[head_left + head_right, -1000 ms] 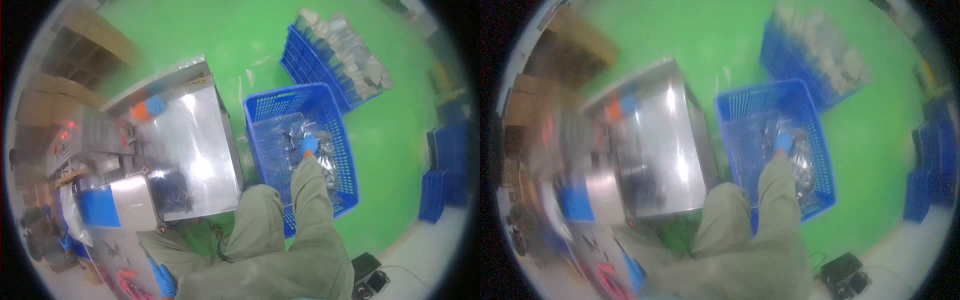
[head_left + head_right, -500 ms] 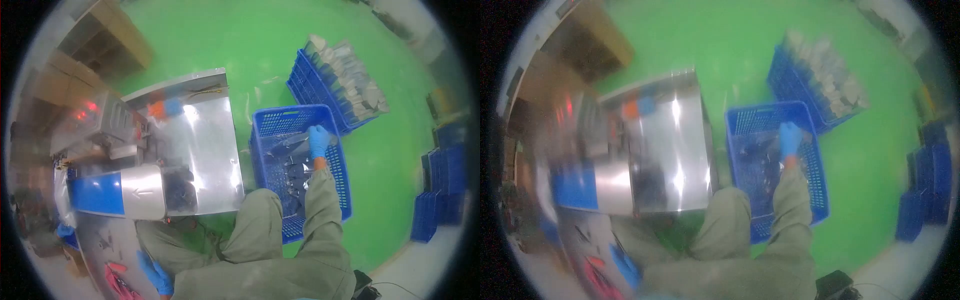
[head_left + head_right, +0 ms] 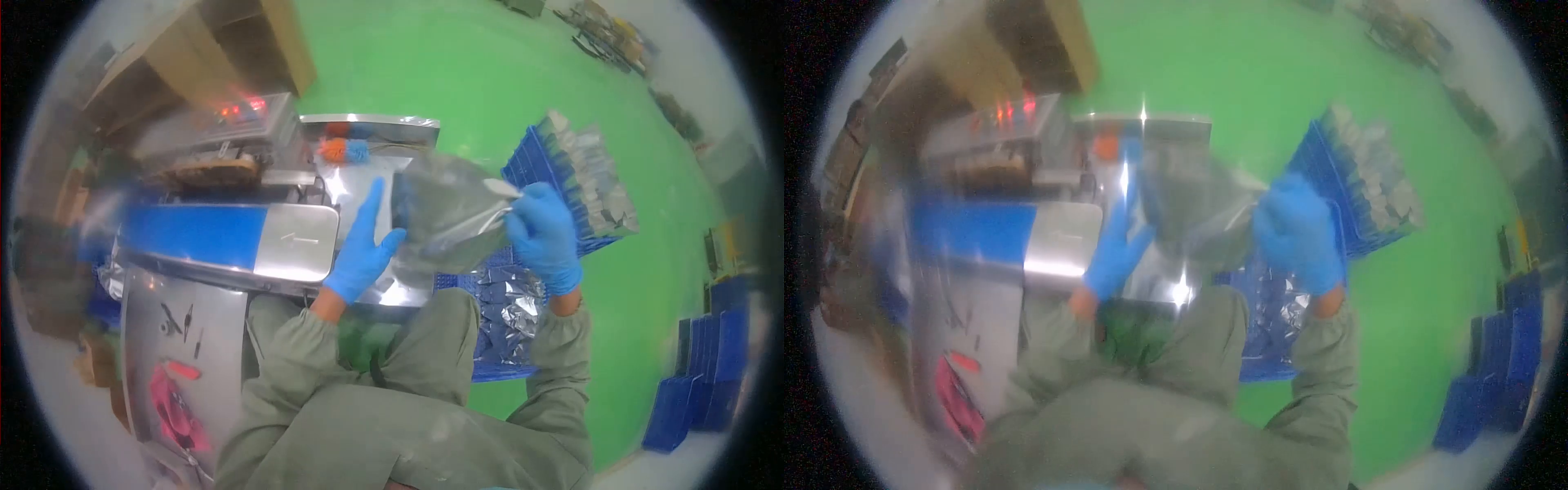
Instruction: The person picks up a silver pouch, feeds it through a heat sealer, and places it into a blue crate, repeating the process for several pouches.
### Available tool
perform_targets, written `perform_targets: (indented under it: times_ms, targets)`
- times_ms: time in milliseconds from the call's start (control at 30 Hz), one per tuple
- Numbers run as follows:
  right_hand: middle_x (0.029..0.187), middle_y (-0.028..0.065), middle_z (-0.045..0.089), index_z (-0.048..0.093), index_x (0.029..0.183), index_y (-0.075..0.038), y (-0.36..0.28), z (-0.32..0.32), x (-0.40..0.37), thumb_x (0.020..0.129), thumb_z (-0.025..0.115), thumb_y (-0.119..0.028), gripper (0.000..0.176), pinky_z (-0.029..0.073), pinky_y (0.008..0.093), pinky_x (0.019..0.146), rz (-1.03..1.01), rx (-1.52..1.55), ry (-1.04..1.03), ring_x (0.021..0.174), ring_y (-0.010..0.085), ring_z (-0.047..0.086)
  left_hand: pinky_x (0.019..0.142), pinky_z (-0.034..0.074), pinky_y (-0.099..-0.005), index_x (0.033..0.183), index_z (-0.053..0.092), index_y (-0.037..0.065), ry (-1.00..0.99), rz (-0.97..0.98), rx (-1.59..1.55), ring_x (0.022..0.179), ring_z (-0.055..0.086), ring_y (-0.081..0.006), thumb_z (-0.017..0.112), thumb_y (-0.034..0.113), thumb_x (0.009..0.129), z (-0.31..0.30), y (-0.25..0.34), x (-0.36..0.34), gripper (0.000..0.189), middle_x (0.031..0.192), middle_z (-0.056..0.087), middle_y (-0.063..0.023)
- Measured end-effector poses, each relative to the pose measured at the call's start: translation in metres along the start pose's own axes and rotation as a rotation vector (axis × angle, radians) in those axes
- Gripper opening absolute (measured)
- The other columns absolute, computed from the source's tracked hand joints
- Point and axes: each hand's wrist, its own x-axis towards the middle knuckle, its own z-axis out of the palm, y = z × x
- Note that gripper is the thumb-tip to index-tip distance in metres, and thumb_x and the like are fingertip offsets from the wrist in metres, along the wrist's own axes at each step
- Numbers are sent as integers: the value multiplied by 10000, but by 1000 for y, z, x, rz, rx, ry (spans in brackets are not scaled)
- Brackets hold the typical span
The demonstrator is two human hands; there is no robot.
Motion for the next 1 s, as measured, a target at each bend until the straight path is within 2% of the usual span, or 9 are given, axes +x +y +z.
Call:
perform_targets:
  times_ms: [100,167,267,367,467,600,667,933,1000]
  targets:
    - [935,130,588,616,821,-10,-4,37,-26,759,626,-43,72,468,289,710,10,95,-96,829,209,579,874,443,-335,1268,474,17,-327,-371,65,1036,573,-264,520,179,902,-12,-10,-16,402,1129,581,-191]
    - [998,129,603,620,875,-11,-13,55,-41,795,632,-76,104,471,285,783,8,198,-136,924,203,586,831,455,-346,1229,502,17,-257,-340,-11,962,590,-282,504,191,911,-11,-6,-32,363,1058,598,-193]
    - [1087,97,598,593,1040,-6,-29,77,-69,860,611,-140,226,446,292,883,496,902,311,1065,169,534,788,467,-351,1200,527,24,-164,-266,-73,894,605,-309,485,204,921,-8,-2,-44,335,995,616,-191]
    - [1024,27,604,567,1136,1,-8,93,-103,889,573,-135,282,450,270,844,866,826,-35,988,127,537,778,466,-348,1215,525,35,-134,-144,7,887,606,-316,475,193,924,-10,-9,-44,335,997,619,-185]
    - [824,15,577,607,903,1,-5,105,-114,824,548,-7,99,450,284,698,812,654,89,775,116,527,744,465,-335,1214,533,44,-141,-69,94,823,604,-265,464,178,928,-25,-5,-45,324,941,621,-160]
    - [887,6,592,621,1013,22,-45,82,-83,896,532,-79,179,425,243,673,566,409,171,780,80,509,644,441,-291,1118,584,27,-61,-229,-106,677,518,-120,443,193,945,-70,19,-48,279,735,563,-66]
    - [813,-13,554,624,923,23,-78,77,-61,892,511,-67,148,395,238,626,542,467,480,713,69,467,614,426,-283,1049,597,10,85,-208,-144,656,483,-95,443,195,947,-87,22,-39,261,686,525,-46]
    - [671,-11,421,469,703,-23,-104,156,41,921,472,-119,238,339,265,555,617,760,316,632,81,386,514,409,-298,783,595,-9,345,-363,-385,554,468,-120,481,159,921,-162,-34,64,246,593,479,-47]
    - [657,-24,444,497,695,-31,-98,198,34,914,518,-163,257,333,255,558,580,738,288,623,77,390,510,416,-295,722,593,-6,68,227,862,535,486,-160,489,167,882,-178,-128,67,258,586,510,-61]
